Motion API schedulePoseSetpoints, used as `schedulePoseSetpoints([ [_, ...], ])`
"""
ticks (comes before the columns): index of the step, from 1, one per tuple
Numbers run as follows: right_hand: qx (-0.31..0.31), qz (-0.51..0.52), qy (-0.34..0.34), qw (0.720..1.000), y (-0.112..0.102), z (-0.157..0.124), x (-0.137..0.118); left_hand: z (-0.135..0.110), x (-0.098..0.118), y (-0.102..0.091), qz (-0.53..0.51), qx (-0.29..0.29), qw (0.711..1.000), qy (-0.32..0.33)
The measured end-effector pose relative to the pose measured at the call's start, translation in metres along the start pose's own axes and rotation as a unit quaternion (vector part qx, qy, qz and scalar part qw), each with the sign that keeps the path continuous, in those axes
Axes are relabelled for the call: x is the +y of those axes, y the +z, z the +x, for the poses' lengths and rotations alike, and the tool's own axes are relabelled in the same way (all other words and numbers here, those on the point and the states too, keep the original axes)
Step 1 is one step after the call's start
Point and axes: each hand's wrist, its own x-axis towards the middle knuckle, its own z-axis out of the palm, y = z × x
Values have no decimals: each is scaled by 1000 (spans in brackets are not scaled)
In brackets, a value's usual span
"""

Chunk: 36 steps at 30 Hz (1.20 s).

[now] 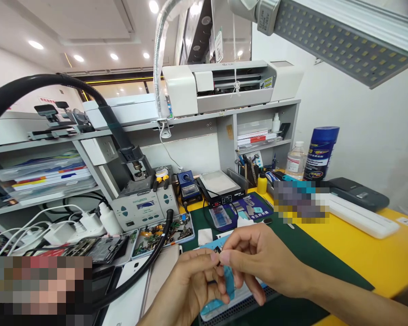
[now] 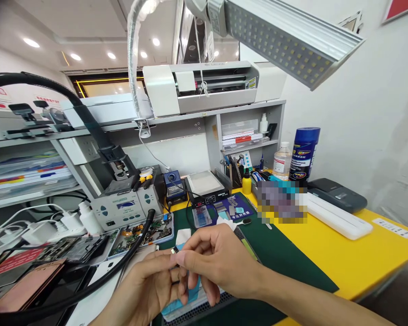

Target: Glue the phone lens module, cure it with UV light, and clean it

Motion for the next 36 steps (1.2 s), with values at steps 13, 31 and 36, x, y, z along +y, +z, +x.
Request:
schedulePoseSetpoints([
  [13,12,-36,-64,997,-7,1,1,-6,0,4,89,54,993,55],
  [31,-26,-492,-278,824,-29,-1,-15,-12,1,-32,669,81,585,452],
  [36,-22,-532,-290,795,-29,4,-9,-12,2,-32,680,76,578,443],
])
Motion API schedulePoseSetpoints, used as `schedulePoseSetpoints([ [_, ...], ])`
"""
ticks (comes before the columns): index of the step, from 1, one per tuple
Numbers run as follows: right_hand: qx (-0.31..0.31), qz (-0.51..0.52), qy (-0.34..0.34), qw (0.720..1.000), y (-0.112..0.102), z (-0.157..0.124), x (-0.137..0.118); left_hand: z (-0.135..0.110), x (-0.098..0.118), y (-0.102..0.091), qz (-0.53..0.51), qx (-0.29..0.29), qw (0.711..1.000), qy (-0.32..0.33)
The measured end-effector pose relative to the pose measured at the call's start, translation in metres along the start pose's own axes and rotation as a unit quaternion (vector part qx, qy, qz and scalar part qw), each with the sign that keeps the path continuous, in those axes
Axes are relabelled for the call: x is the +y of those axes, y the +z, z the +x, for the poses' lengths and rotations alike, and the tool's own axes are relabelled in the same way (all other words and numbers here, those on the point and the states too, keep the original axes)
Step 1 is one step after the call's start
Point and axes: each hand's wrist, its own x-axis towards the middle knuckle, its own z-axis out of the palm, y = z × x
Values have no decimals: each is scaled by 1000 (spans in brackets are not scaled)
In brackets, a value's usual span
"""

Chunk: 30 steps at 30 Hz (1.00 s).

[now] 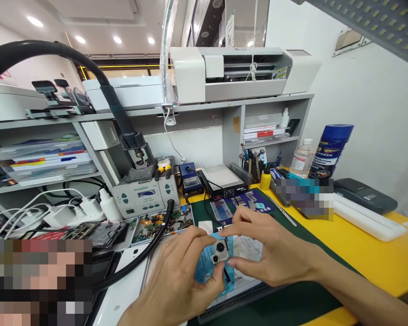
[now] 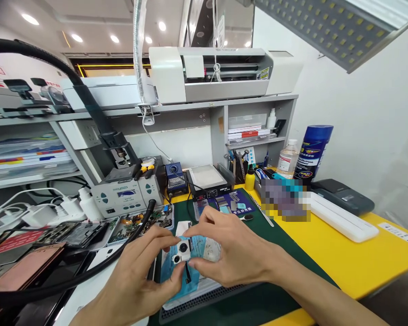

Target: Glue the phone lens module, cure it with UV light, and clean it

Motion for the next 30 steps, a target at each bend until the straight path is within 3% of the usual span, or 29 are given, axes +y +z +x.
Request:
schedulePoseSetpoints([
  [7,-11,-82,-4,997,3,-4,-2,5,9,-4,-47,-32,996,-66],
  [12,36,-129,-52,990,11,-6,2,5,10,0,-18,18,1000,4],
  [17,63,-152,-69,984,17,-6,8,4,9,4,-2,40,999,19],
  [30,166,-147,-13,975,26,3,30,3,-2,3,16,126,991,46],
])
